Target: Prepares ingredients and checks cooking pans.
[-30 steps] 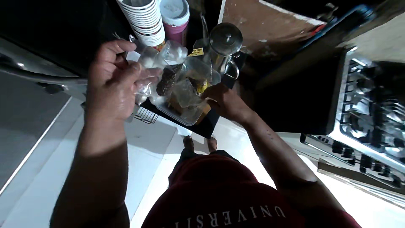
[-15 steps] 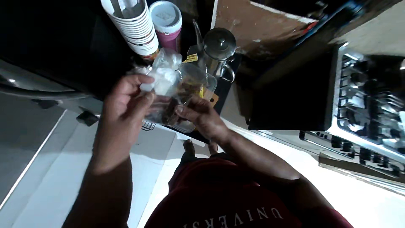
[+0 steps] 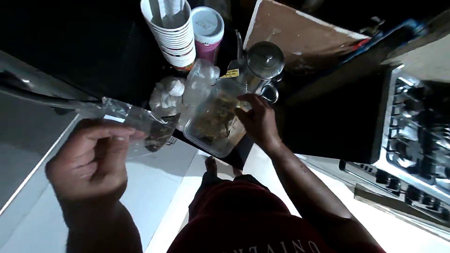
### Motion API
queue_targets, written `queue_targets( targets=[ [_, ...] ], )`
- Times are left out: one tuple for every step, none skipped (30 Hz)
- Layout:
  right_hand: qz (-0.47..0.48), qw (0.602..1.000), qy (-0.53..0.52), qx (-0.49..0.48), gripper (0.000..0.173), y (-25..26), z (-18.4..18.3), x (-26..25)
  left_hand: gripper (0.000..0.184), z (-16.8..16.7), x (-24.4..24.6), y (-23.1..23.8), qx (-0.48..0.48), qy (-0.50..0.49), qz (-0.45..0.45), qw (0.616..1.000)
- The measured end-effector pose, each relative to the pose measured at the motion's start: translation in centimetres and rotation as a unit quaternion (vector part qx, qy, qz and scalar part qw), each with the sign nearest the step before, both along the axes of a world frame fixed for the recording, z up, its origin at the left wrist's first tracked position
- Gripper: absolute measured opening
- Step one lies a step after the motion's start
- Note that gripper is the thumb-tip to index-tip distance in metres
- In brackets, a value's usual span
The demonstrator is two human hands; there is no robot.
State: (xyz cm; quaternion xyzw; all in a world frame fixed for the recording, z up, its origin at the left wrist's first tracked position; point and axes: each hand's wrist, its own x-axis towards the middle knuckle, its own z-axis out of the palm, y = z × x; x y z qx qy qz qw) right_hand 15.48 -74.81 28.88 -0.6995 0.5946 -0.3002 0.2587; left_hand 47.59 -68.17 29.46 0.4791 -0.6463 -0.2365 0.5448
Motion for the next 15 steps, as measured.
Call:
queue_targets(
  targets=[
    [-0.011, 1.000, 0.017, 0.007, 0.030, -0.5, -0.1, -0.5, 0.015, -0.2, 0.4, 0.0, 0.002, 0.002, 0.008, 1.000],
    [-0.019, 0.999, 0.017, 0.030, 0.031, -0.9, -0.2, -0.8, 0.015, -0.4, 0.8, 0.0, 0.005, 0.004, 0.016, 1.000],
    [-0.023, 0.998, 0.005, 0.055, 0.031, -1.2, -0.4, -1.0, 0.015, -0.6, 1.1, 0.1, 0.009, 0.007, 0.025, 1.000],
    [-0.025, 0.997, -0.017, 0.076, 0.032, -1.6, -0.7, -1.1, 0.015, -0.8, 1.3, 0.2, 0.015, 0.011, 0.034, 0.999],
    [-0.025, 0.995, -0.041, 0.091, 0.032, -2.1, -1.1, -1.1, 0.015, -1.0, 1.5, 0.2, 0.018, 0.013, 0.041, 0.999],
    [-0.023, 0.993, -0.059, 0.099, 0.032, -2.5, -1.4, -1.0, 0.015, -1.1, 1.5, 0.3, 0.023, 0.017, 0.047, 0.998],
    [-0.022, 0.992, -0.071, 0.103, 0.034, -2.8, -1.5, -0.9, 0.014, -1.1, 1.5, 0.3, 0.029, 0.023, 0.051, 0.998],
    [-0.021, 0.992, -0.078, 0.100, 0.034, -2.9, -1.6, -0.7, 0.013, -1.1, 1.4, 0.4, 0.034, 0.031, 0.055, 0.997],
    [-0.021, 0.992, -0.085, 0.095, 0.035, -3.0, -1.5, -0.6, 0.012, -0.9, 1.2, 0.5, 0.042, 0.036, 0.059, 0.997],
    [-0.023, 0.991, -0.092, 0.091, 0.036, -3.0, -1.5, -0.4, 0.011, -0.8, 1.0, 0.6, 0.049, 0.039, 0.064, 0.996],
    [-0.028, 0.991, -0.102, 0.087, 0.036, -3.0, -1.5, -0.2, 0.011, -0.7, 0.8, 0.8, 0.055, 0.041, 0.067, 0.995],
    [-0.030, 0.990, -0.111, 0.087, 0.040, -3.0, -1.5, 0.0, 0.011, -0.8, 0.8, 0.9, 0.060, 0.044, 0.065, 0.995],
    [-0.033, 0.988, -0.120, 0.089, 0.047, -3.0, -1.6, 0.2, 0.011, -0.9, 0.8, 1.0, 0.061, 0.047, 0.063, 0.995],
    [-0.033, 0.988, -0.119, 0.093, 0.051, -3.1, -1.6, 0.3, 0.011, -1.1, 0.8, 1.1, 0.060, 0.046, 0.064, 0.995],
    [-0.026, 0.989, -0.106, 0.096, 0.050, -3.3, -1.7, 0.4, 0.011, -1.2, 0.7, 1.2, 0.061, 0.045, 0.062, 0.995]
  ],
)
